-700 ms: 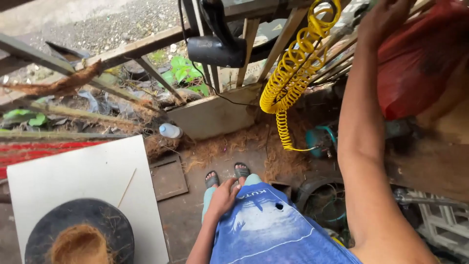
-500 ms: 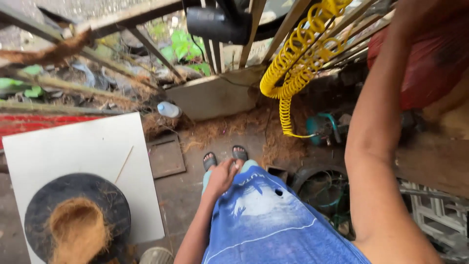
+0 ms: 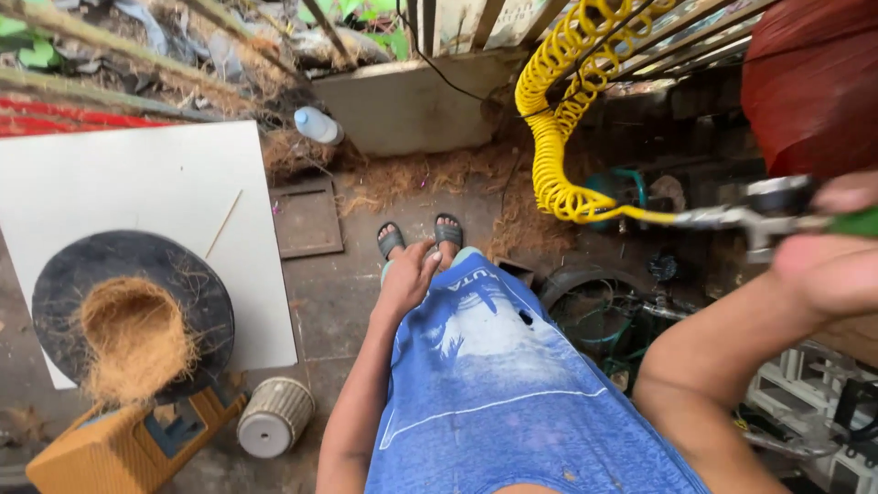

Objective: A person applies a spray treatment to a coconut fiber hat and uses a hairdryer to dry it on a rotating stand.

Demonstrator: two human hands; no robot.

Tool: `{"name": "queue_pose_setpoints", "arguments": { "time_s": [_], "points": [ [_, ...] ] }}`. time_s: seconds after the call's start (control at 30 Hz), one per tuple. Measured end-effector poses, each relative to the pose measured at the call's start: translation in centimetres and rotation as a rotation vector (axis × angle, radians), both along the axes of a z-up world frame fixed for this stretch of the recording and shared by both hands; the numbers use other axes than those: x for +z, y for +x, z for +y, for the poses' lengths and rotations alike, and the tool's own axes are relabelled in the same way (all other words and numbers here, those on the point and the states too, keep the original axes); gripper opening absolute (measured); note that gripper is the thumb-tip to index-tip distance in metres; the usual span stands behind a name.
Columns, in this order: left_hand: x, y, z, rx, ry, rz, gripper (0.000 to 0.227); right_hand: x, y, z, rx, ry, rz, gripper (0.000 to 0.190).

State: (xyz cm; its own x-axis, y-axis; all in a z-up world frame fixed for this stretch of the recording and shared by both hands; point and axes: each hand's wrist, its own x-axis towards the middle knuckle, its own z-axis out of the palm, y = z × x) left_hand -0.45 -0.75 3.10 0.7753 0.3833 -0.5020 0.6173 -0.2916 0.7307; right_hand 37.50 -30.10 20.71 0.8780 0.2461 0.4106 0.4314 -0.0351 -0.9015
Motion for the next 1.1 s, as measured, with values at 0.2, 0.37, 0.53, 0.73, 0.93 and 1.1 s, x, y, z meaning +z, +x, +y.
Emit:
{"name": "queue_pose_setpoints", "arguments": {
  "time_s": [0.2,0.37,0.53,0.73,0.93,1.1],
  "points": [
    [-0.7,-1.0,-1.1,0.04,-0.042,0.014,0.048,-8.8,-7.6,7.0,0.123,0.121,0.075,0.037],
    [-3.5,-5.0,-1.7,0.103,0.007,0.032,0.046,-12.9,-15.3,12.6,0.115,-0.233,0.356,0.007],
    [-5.4,-10.2,-3.0,0.493,0.105,-0.055,0.042,-8.1,-22.9,18.6,0.563,-0.497,0.435,0.036],
    [-4.4,-21.5,-1.9,1.306,0.348,-0.201,0.036,-1.2,-32.2,26.7,1.181,-0.683,0.395,0.028],
    [-7.4,-37.5,0.3,1.937,0.496,-0.291,0.046,-4.4,-42.2,33.9,1.339,-0.868,0.428,0.009],
    [-14.5,-45.5,4.7,2.028,0.37,-0.227,0.068,-7.7,-49.3,38.4,1.316,-0.961,0.418,0.012]
  ]
}}
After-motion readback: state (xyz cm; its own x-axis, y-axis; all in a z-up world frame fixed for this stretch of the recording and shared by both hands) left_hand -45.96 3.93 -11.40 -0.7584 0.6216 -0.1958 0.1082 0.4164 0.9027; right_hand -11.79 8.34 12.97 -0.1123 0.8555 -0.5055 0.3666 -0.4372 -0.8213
